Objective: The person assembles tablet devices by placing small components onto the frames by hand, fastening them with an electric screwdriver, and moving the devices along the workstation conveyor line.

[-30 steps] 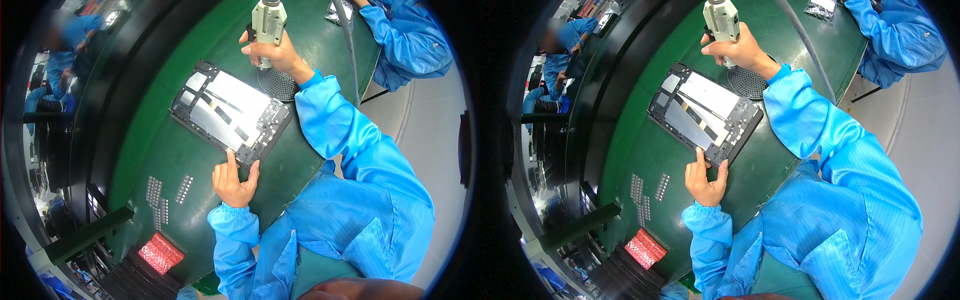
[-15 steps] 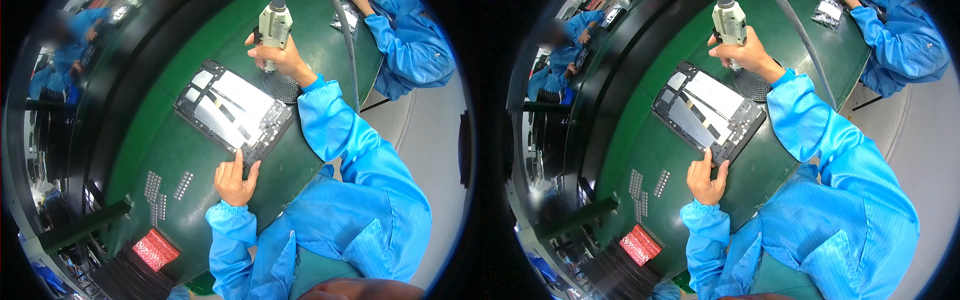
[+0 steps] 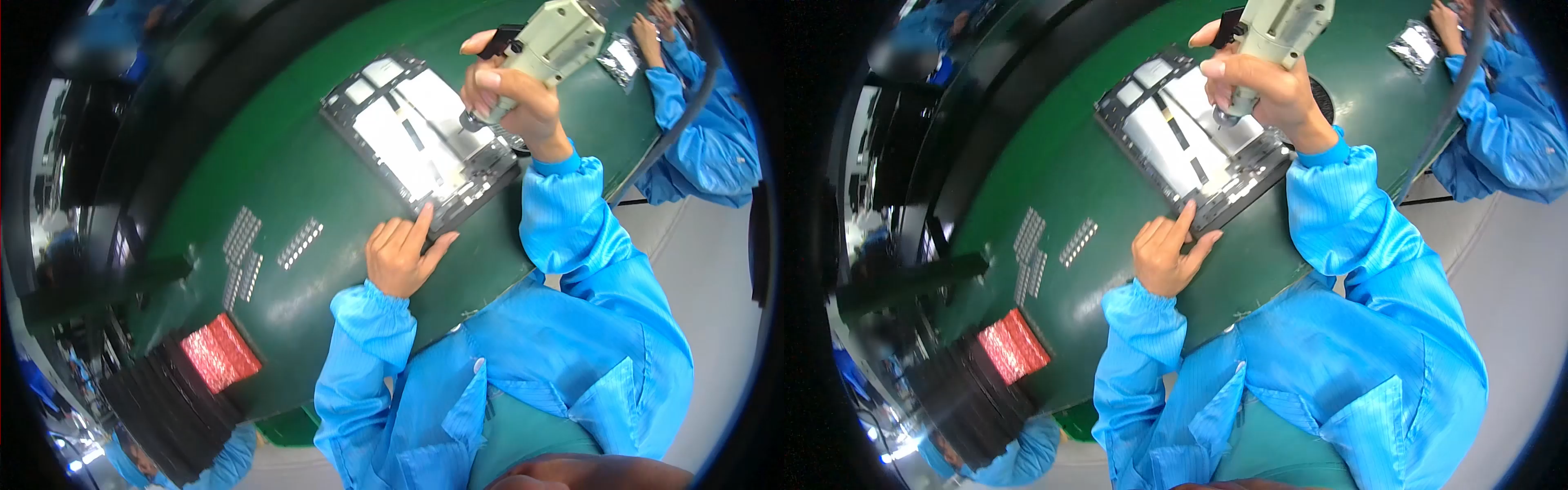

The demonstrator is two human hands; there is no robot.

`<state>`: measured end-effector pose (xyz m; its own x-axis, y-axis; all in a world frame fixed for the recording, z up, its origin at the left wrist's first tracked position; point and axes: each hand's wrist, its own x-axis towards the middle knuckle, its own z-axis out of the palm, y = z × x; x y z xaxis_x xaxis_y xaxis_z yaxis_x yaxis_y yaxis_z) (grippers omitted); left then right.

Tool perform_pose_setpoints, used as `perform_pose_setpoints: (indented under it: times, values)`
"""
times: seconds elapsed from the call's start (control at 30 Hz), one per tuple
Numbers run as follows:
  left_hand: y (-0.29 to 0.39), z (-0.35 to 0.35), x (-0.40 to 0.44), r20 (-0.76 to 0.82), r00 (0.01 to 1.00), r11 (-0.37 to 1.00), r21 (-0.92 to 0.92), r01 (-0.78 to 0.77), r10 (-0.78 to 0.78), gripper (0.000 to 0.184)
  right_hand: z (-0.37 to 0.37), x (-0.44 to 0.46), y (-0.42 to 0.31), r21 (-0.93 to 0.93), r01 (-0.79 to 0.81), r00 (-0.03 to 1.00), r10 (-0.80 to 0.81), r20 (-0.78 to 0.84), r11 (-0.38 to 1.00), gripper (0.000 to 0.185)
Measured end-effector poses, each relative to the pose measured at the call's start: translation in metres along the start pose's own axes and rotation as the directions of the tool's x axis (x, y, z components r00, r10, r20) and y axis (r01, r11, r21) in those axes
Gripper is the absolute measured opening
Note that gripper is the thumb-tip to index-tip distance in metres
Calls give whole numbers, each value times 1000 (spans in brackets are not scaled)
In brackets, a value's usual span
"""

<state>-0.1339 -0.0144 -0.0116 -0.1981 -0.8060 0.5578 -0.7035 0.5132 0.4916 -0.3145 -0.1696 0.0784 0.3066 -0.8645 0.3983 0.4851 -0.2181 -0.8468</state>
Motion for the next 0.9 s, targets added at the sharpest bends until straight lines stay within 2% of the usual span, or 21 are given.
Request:
perform_pose_setpoints:
  times: [0.07,0.17,0.3,0.5,0.9]
  values:
    - [1,-1,0,-3,1000,1000,2,5,-5,48,21,-10,5,27,-34,997,33,65,999,31]
    - [-1,0,1,-12,1000,1000,-5,-1,1,47,49,-21,11,37,-187,973,180,143,982,31]
    - [0,-2,1,0,1000,1000,17,1,-1,48,65,-27,21,-28,-227,950,228,211,973,31]
    - [-2,-2,0,26,1000,999,38,2,-3,48,70,-31,31,-6,-325,926,320,201,946,31]
    - [-2,-3,0,29,1000,999,36,3,-4,48,70,-31,35,-49,-294,928,298,225,954,30]
